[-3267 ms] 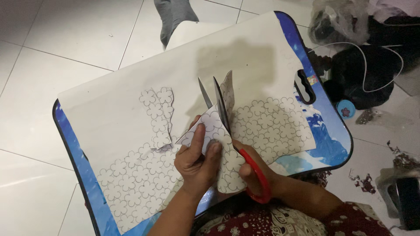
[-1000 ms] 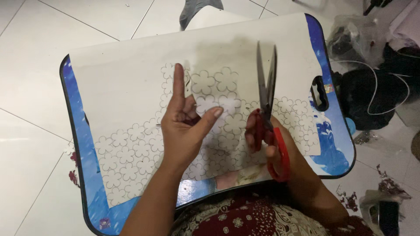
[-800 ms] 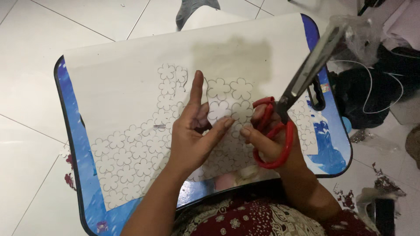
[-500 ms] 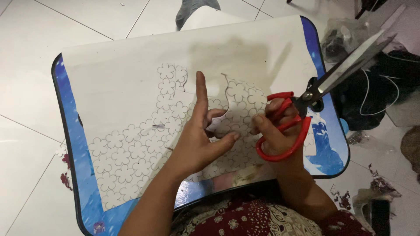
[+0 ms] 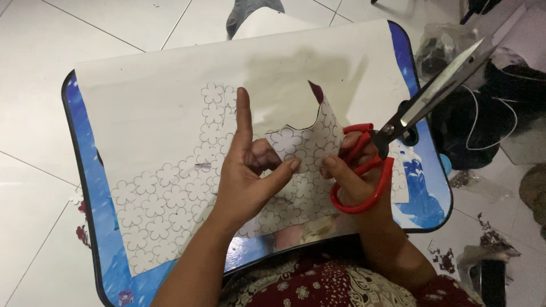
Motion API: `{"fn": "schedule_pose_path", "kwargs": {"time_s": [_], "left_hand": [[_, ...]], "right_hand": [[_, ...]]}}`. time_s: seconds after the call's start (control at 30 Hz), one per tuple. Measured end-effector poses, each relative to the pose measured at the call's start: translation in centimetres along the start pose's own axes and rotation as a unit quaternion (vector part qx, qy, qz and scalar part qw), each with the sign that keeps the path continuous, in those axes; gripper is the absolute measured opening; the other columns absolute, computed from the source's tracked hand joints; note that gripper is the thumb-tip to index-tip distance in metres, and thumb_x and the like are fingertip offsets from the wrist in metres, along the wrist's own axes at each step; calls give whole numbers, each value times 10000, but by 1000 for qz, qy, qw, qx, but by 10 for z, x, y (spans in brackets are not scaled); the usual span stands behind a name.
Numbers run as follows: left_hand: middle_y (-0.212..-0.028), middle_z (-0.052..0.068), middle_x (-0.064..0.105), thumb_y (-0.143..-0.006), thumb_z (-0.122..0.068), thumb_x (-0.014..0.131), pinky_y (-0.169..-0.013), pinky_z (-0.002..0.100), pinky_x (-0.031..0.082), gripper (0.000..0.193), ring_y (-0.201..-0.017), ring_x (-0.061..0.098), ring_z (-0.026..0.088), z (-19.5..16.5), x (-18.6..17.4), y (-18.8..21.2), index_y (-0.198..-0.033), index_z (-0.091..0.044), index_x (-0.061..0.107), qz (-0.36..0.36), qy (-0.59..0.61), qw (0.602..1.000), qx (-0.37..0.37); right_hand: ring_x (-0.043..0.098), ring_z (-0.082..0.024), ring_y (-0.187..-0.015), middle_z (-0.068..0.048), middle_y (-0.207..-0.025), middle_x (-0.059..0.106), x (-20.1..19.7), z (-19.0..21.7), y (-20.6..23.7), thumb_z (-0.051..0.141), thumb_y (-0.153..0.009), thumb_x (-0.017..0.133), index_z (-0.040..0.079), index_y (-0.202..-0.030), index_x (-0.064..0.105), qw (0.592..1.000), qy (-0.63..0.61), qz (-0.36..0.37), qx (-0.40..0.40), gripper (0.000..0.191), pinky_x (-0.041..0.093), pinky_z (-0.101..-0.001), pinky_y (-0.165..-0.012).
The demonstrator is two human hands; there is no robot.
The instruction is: The person sits on the floor with a board on their lap and cuts out scalloped pattern pieces from marked paper using red-handled scissors. They rotate and reposition the paper repeatedly, trimming along drawn outlines and separating cut pieces from the sheet.
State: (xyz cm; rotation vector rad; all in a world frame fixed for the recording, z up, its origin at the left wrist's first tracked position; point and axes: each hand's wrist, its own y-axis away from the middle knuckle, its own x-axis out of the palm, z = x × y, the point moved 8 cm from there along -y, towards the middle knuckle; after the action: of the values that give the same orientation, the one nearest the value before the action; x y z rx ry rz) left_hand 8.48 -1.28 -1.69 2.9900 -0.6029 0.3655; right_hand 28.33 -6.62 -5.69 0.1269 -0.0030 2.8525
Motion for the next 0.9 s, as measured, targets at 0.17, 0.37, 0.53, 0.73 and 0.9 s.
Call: {"fn": "schedule_pose_path", "kwargs": {"time_s": [0.17,0.37,0.53,0.73,0.9], "left_hand": [[-799,-16,650,-920,18,700,-618,212,531,1083,-655,585,30,-4,0,0,-1657,-199,-63,-13,-2,1000,27],[-773,-33,594,-970,-24,725,-609,181,448,607,-628,463,-6,-13,-31,4,-1500,-108,441,-168,-120,972,109],[-856,-36,625,-1015,-17,720,-578,170,397,474,-642,448,-9,-29,-58,20,-1473,-59,604,-282,-97,936,186],[-869,-37,705,-955,0,790,-651,186,507,561,-706,614,5,-38,-62,29,-1468,-48,568,-284,-86,924,239],[-778,-36,636,-952,-12,836,-719,181,489,527,-693,553,13,-37,-39,28,-1429,-68,620,-194,-143,932,270]], "right_hand": [[658,-157,-788,-65,-904,648,2,-5,3,77,-953,701,69,-1158,527,999,-17,32,-1,269,557,-340,-768],[582,-143,-776,-64,-895,615,30,8,26,718,-912,581,3,-1281,594,972,27,214,89,805,471,-295,-702],[643,-159,-1057,-70,-1120,671,47,14,61,902,-746,551,18,-1361,522,916,117,313,219,1078,513,-314,-948],[598,-219,-917,-140,-992,621,66,17,60,912,-707,590,-39,-1304,551,879,124,394,239,1124,507,-375,-812],[595,-203,-1029,-110,-1086,620,71,36,58,950,-706,534,-18,-1413,526,907,116,347,211,1199,493,-364,-902]]}}
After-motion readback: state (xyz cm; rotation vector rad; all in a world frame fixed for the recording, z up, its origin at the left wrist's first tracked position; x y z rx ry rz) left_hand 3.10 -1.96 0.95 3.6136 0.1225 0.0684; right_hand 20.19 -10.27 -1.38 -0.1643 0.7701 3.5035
